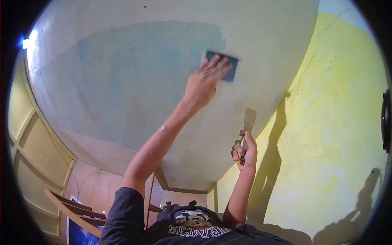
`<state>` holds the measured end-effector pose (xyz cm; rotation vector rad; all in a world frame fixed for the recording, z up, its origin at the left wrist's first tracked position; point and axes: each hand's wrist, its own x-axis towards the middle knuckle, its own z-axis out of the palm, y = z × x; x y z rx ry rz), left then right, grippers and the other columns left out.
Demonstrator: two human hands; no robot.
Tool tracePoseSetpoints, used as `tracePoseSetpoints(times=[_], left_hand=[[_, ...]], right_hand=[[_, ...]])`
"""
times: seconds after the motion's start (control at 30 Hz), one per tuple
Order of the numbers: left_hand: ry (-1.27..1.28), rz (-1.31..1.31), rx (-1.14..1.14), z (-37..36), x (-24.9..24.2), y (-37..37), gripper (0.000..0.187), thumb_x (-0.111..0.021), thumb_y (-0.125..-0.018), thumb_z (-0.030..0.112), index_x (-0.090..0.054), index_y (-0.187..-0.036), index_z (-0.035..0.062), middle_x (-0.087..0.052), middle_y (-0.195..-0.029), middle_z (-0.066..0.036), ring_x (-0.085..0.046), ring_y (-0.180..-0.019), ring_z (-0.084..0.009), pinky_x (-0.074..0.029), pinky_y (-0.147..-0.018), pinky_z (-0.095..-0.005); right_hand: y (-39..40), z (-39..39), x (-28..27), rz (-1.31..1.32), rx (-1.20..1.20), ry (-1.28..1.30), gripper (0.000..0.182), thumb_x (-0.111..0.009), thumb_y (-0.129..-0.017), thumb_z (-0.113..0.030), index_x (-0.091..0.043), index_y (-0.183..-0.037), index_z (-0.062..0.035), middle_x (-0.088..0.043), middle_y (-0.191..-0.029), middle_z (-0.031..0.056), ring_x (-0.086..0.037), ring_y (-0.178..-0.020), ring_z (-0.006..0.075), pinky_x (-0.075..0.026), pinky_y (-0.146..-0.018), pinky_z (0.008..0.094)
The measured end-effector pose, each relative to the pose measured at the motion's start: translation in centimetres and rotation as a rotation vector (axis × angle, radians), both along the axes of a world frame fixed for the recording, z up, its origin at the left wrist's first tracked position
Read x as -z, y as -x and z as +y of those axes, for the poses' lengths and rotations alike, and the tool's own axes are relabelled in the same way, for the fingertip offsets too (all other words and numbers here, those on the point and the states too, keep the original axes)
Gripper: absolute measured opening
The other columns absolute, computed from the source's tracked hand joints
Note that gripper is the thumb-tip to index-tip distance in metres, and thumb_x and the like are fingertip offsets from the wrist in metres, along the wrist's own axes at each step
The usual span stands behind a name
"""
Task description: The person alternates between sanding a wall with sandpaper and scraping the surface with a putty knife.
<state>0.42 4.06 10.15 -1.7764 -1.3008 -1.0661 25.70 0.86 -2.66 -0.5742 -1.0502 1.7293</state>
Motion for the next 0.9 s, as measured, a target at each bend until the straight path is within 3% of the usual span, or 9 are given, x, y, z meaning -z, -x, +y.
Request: tracePoseSetpoints(times=[0.17, 0.3, 0.4, 0.57, 0.63, 0.77, 0.9], left_hand=[[0.066, -0.023, -0.006, -2.1, 3.7, -1.8, 0.077, -0.054, -0.082, -0.016, -0.056, -0.153, 0.0158, -0.047, -0.163, -0.007, -0.041, -0.153, -0.0280, -0.035, -0.126, -0.0456], [-0.179, -0.126, -0.136, -2.0, -0.5, 0.0, 0.072, -0.056, -0.083, -0.013, -0.056, -0.150, 0.0114, -0.051, -0.160, -0.011, -0.046, -0.149, -0.0316, -0.036, -0.124, -0.0479], [-0.136, -0.218, -0.148, -1.8, -1.7, 0.2, 0.071, -0.054, -0.082, -0.015, -0.058, -0.148, 0.0104, -0.051, -0.160, -0.012, -0.046, -0.149, -0.0325, -0.036, -0.124, -0.0482], [0.045, -0.260, -0.085, -3.2, 5.1, -1.8, 0.071, -0.050, -0.084, -0.016, -0.058, -0.149, 0.0108, -0.052, -0.159, -0.013, -0.044, -0.150, -0.0348, -0.037, -0.124, -0.0474], [0.035, -0.379, -0.114, -3.8, 6.2, -1.3, 0.066, -0.048, -0.089, -0.015, -0.060, -0.148, 0.0126, -0.054, -0.157, -0.013, -0.046, -0.148, -0.0359, -0.038, -0.123, -0.0474], [-0.130, -0.488, -0.187, -4.1, 5.4, 1.4, 0.059, -0.045, -0.094, -0.014, -0.064, -0.145, 0.0111, -0.056, -0.154, -0.013, -0.046, -0.148, -0.0359, -0.039, -0.123, -0.0482], [-0.044, -0.458, -0.257, -4.1, 4.4, 2.9, 0.062, -0.045, -0.093, -0.014, -0.062, -0.147, 0.0111, -0.055, -0.156, -0.010, -0.044, -0.149, -0.0367, -0.036, -0.124, -0.0501]], right_hand=[[0.4, 0.8, 0.0, 0.027, -0.042, -0.014, 0.036, -0.057, -0.106, -0.047, -0.055, -0.112, -0.0124, -0.046, -0.054, -0.0012, -0.046, -0.035, 0.0165, -0.036, -0.035, 0.0293], [1.5, 1.1, -0.3, -0.013, -0.046, -0.063, 0.036, -0.058, -0.106, -0.047, -0.055, -0.111, -0.0111, -0.046, -0.054, -0.0002, -0.047, -0.036, 0.0158, -0.036, -0.035, 0.0293], [2.4, 0.8, -0.9, -0.036, -0.023, -0.091, 0.035, -0.056, -0.108, -0.041, -0.056, -0.112, -0.0062, -0.048, -0.056, 0.0022, -0.046, -0.037, 0.0155, -0.038, -0.037, 0.0298], [3.0, 0.7, -2.7, -0.118, 0.084, -0.109, 0.040, -0.056, -0.108, -0.044, -0.054, -0.113, -0.0042, -0.046, -0.057, 0.0015, -0.046, -0.039, 0.0141, -0.038, -0.038, 0.0281], [3.8, 1.0, -3.7, -0.145, 0.170, -0.280, 0.038, -0.054, -0.109, -0.041, -0.054, -0.113, -0.0033, -0.048, -0.058, 0.0026, -0.047, -0.041, 0.0134, -0.039, -0.039, 0.0282], [6.2, 1.7, -8.8, -0.154, 0.105, -0.435, 0.035, -0.051, -0.112, -0.037, -0.054, -0.114, -0.0019, -0.050, -0.059, 0.0043, -0.046, -0.040, 0.0128, -0.038, -0.039, 0.0285], [9.6, 2.7, -14.0, -0.171, 0.053, -0.455, 0.034, -0.050, -0.112, -0.036, -0.054, -0.114, -0.0018, -0.051, -0.059, 0.0051, -0.046, -0.039, 0.0133, -0.038, -0.040, 0.0294]])
